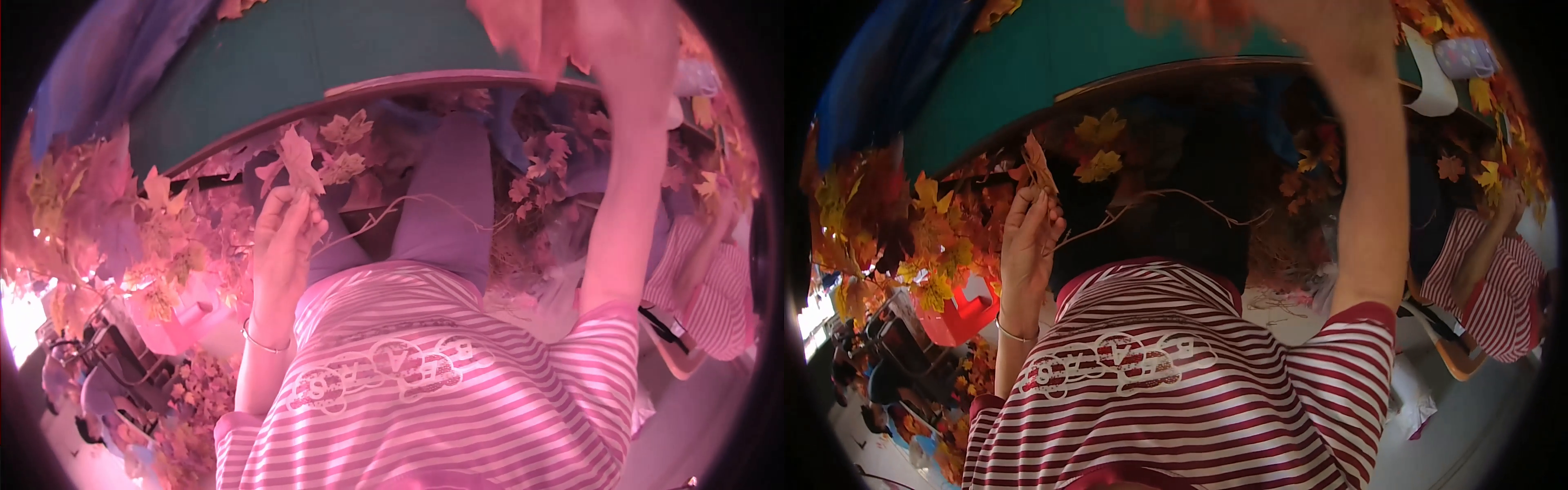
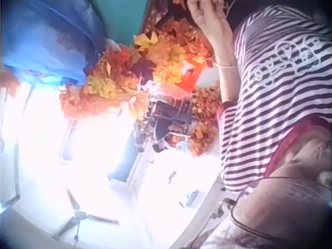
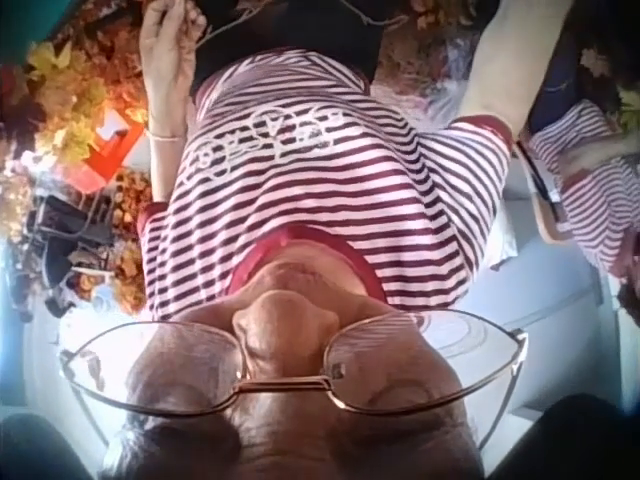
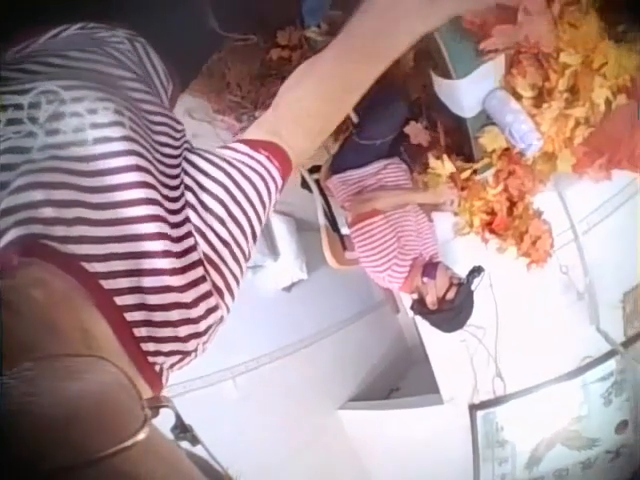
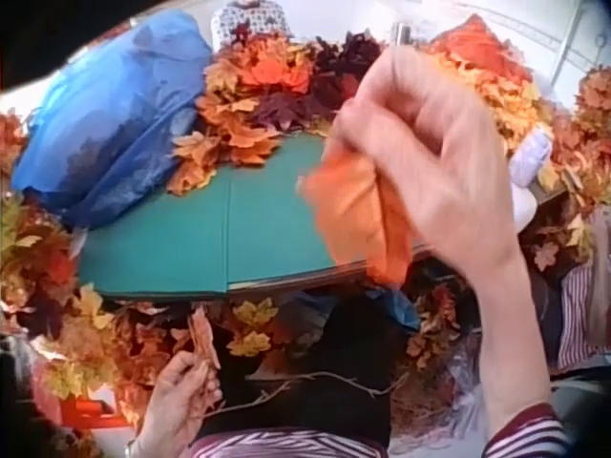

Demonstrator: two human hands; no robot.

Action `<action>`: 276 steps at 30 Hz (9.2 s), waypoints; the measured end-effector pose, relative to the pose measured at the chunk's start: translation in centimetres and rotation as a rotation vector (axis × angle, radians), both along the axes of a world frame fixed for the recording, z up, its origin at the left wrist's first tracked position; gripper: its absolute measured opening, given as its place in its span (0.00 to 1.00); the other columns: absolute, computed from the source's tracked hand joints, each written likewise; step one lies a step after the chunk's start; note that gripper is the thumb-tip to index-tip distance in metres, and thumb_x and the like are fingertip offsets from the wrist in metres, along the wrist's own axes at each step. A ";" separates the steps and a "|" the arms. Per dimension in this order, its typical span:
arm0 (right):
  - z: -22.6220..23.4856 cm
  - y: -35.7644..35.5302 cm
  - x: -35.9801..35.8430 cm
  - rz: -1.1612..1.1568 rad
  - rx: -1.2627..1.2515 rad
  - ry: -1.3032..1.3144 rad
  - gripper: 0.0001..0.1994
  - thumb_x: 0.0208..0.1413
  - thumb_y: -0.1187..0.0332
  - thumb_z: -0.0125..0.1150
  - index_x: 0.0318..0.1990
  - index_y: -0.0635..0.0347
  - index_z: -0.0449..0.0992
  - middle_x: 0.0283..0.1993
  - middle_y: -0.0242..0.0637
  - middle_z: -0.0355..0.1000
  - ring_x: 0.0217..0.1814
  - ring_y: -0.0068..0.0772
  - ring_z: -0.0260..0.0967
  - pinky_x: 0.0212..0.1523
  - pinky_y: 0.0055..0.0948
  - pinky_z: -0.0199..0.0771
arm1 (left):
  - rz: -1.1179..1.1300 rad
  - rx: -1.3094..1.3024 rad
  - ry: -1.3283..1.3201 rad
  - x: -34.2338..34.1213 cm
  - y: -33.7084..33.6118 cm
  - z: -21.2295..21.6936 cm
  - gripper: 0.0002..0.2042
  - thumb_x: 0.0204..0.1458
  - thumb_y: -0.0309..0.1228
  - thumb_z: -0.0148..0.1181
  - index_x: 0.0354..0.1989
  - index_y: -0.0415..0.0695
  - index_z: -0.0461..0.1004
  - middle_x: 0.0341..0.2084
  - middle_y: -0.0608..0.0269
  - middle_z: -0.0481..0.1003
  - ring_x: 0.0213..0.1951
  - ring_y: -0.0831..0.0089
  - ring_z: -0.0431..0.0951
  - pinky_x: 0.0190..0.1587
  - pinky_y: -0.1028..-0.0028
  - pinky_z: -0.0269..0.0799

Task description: The person assembles artificial maple leaves by hand, attaching them to a central wire branch or garland.

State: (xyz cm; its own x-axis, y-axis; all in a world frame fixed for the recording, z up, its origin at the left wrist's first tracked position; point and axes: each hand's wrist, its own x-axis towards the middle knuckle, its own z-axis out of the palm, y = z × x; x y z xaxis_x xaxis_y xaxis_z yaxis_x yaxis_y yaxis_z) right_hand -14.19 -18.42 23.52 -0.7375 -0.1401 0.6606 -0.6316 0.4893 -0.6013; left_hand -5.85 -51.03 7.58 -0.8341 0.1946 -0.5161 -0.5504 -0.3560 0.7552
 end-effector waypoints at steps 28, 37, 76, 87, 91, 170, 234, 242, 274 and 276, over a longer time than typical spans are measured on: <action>-17.0 -17.0 12.6 0.020 -0.376 -0.629 0.10 0.51 0.84 0.68 0.41 0.68 0.81 0.36 0.41 0.75 0.34 0.31 0.75 0.33 0.25 0.76 | 0.230 0.186 0.048 4.2 0.4 -1.6 0.02 0.67 0.28 0.57 0.41 0.44 0.72 0.40 0.66 0.77 0.40 0.80 0.75 0.47 0.77 0.72; -17.1 -17.7 12.3 0.054 -0.382 -0.687 0.09 0.52 0.85 0.67 0.41 0.67 0.80 0.38 0.40 0.75 0.35 0.30 0.76 0.33 0.23 0.75 | 0.293 0.085 0.078 4.6 0.2 -1.8 0.04 0.64 0.27 0.60 0.38 0.42 0.74 0.34 0.67 0.79 0.36 0.82 0.76 0.42 0.79 0.72; -7.9 2.4 -7.2 -0.486 0.697 0.175 0.07 0.48 0.74 0.65 0.36 0.62 0.78 0.43 0.44 0.73 0.53 0.48 0.69 0.58 0.46 0.69 | -0.230 0.469 -0.350 4.8 -0.6 -2.9 0.24 0.66 0.34 0.53 0.68 0.38 0.62 0.60 0.59 0.71 0.55 0.69 0.74 0.59 0.70 0.72; -10.7 5.5 -11.8 -0.282 1.008 0.108 0.04 0.59 0.70 0.59 0.40 0.58 0.73 0.38 0.43 0.75 0.46 0.51 0.73 0.56 0.50 0.69 | -0.056 0.544 -0.330 3.7 -1.2 -2.8 0.15 0.67 0.28 0.52 0.60 0.41 0.71 0.52 0.63 0.77 0.51 0.72 0.78 0.62 0.67 0.73; -12.7 4.6 -12.1 -0.344 0.792 0.038 0.05 0.61 0.73 0.60 0.43 0.63 0.75 0.38 0.49 0.76 0.39 0.53 0.76 0.39 0.40 0.76 | -0.013 0.581 -0.315 3.8 -1.4 -2.6 0.11 0.67 0.26 0.53 0.56 0.41 0.73 0.44 0.66 0.78 0.44 0.76 0.79 0.59 0.67 0.76; -8.6 -13.1 -1.6 0.412 0.472 -0.154 0.04 0.50 0.74 0.68 0.33 0.59 0.80 0.32 0.35 0.74 0.32 0.39 0.74 0.33 0.35 0.77 | 0.059 0.606 -0.237 3.9 -0.9 -5.5 0.15 0.67 0.25 0.55 0.60 0.40 0.69 0.53 0.58 0.74 0.59 0.67 0.74 0.67 0.65 0.71; -15.3 -13.3 10.5 0.015 -0.223 -0.866 0.05 0.56 0.82 0.64 0.40 0.69 0.79 0.32 0.34 0.79 0.31 0.16 0.76 0.30 0.18 0.73 | 0.174 0.512 -0.173 3.1 2.0 -1.5 0.08 0.66 0.26 0.56 0.50 0.38 0.74 0.42 0.63 0.78 0.42 0.74 0.78 0.50 0.74 0.76; -15.8 -14.3 11.0 -0.067 -0.286 -0.780 0.07 0.55 0.81 0.66 0.40 0.66 0.78 0.36 0.42 0.79 0.34 0.28 0.80 0.35 0.23 0.76 | 0.152 0.524 -0.162 2.8 2.0 -1.9 0.07 0.68 0.29 0.53 0.48 0.40 0.74 0.37 0.67 0.76 0.41 0.79 0.76 0.52 0.74 0.72; -17.9 -13.6 12.1 -0.118 -0.280 -0.551 0.07 0.54 0.85 0.63 0.40 0.67 0.78 0.35 0.41 0.76 0.36 0.34 0.77 0.37 0.25 0.75 | 0.200 0.425 -0.139 3.1 4.4 -1.7 0.10 0.69 0.32 0.52 0.51 0.39 0.73 0.40 0.68 0.75 0.43 0.80 0.74 0.52 0.77 0.72; -17.7 -14.0 12.1 -0.124 -0.274 -0.534 0.07 0.55 0.85 0.63 0.40 0.67 0.78 0.35 0.41 0.76 0.35 0.34 0.76 0.38 0.26 0.75 | 0.215 0.430 -0.139 3.2 4.5 -1.6 0.10 0.69 0.32 0.52 0.51 0.40 0.73 0.41 0.68 0.75 0.43 0.80 0.74 0.52 0.77 0.72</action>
State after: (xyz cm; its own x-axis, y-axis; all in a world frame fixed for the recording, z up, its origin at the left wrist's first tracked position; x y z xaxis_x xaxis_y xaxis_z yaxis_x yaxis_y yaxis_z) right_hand -2.11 -32.41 5.77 -0.9767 0.0909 0.1946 -0.1559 0.3230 -0.9335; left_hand -2.70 -46.57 5.96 -0.8075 0.2453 -0.5364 -0.5155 -0.7355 0.4396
